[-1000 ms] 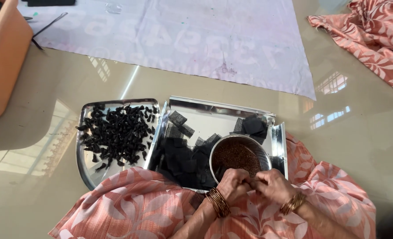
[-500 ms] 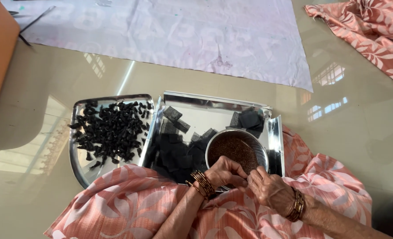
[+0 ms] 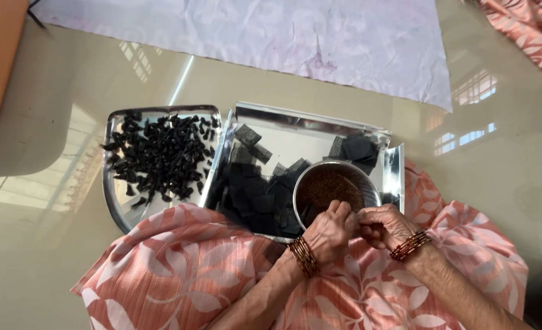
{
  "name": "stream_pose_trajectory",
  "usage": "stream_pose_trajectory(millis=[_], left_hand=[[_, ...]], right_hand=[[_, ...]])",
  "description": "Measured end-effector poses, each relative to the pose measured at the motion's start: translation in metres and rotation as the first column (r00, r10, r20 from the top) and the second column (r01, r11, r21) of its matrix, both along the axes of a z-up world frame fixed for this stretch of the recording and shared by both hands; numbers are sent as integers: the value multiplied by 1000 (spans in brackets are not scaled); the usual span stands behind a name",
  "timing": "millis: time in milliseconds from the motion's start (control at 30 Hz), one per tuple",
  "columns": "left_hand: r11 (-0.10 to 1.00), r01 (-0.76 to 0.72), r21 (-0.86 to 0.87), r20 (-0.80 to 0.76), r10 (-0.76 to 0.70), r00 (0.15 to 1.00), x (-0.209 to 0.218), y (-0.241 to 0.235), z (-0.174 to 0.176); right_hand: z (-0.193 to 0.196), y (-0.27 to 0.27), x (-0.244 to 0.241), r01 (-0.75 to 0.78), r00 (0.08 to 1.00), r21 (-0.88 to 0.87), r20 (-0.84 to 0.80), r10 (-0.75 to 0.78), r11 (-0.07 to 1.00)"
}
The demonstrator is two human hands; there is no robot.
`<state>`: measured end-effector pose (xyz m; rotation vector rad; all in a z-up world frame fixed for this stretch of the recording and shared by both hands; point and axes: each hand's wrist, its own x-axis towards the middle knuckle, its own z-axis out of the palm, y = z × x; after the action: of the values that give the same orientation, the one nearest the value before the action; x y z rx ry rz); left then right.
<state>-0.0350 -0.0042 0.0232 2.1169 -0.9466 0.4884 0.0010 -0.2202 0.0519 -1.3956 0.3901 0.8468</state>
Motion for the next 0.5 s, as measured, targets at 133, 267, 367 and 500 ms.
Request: stream_pose_trajectory(millis=[133, 267, 367, 500], left_hand=[[991, -43, -123, -170, 21, 985, 6, -10, -18], [911, -91, -401, -672, -225, 706, 17, 1, -20], [782, -174, -599, -785, -530, 320, 24, 8, -22], [719, -138, -681, -731, -657, 186, 30, 14, -27]], right_hand=[[-27, -17, -3, -127, 979, -159, 140, 150, 979], [-22, -7, -8, -111, 437, -700, 603, 667, 705], [7, 8, -23, 49, 6, -800, 599, 801, 598], [45, 17, -34, 118, -330, -873, 415, 848, 473]])
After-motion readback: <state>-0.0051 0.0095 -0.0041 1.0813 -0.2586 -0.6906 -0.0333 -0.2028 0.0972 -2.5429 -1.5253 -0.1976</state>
